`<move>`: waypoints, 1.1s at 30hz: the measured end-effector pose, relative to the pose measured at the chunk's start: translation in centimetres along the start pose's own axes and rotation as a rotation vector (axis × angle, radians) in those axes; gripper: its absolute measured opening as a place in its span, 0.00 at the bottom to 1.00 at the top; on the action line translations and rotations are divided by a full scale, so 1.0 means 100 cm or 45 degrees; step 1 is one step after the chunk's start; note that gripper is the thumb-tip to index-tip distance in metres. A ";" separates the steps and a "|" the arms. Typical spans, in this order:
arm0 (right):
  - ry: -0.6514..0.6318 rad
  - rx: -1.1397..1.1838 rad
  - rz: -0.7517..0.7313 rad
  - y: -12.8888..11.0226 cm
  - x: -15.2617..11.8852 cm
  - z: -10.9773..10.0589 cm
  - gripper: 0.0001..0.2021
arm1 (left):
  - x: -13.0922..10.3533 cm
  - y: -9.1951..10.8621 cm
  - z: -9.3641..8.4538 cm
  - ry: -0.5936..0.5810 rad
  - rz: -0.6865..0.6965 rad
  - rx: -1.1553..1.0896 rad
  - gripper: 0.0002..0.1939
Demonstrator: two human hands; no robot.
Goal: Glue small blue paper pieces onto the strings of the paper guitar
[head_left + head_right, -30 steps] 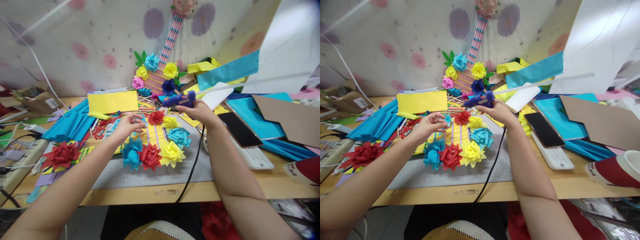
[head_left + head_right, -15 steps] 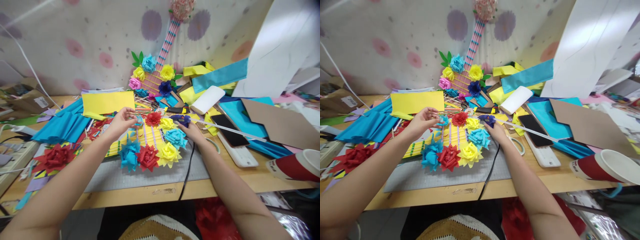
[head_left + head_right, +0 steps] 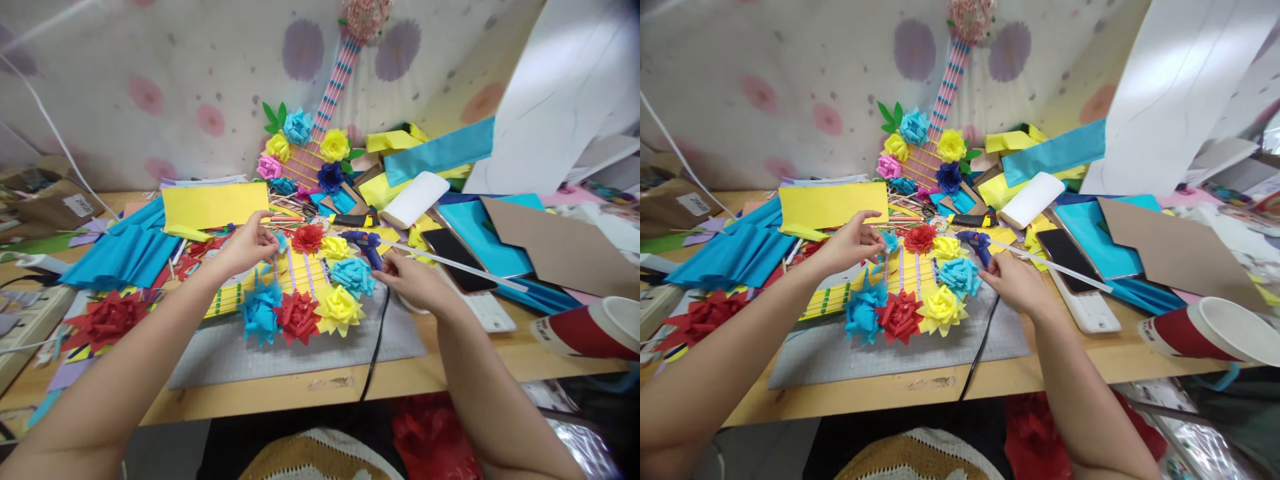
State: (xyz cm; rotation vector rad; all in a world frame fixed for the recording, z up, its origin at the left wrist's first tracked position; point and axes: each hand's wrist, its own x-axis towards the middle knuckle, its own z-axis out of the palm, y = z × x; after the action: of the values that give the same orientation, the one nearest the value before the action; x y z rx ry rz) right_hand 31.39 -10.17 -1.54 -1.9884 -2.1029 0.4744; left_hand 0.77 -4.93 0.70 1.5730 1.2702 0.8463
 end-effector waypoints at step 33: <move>-0.375 0.929 -0.319 -0.125 0.093 0.024 0.12 | 0.019 -0.014 0.003 -0.115 0.342 0.174 0.56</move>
State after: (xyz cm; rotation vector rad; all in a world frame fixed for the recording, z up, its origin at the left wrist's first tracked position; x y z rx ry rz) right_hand 18.30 -1.59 0.19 -1.2802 -1.8853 1.3165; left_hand 1.05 -3.07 -0.79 1.9002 1.0863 0.8576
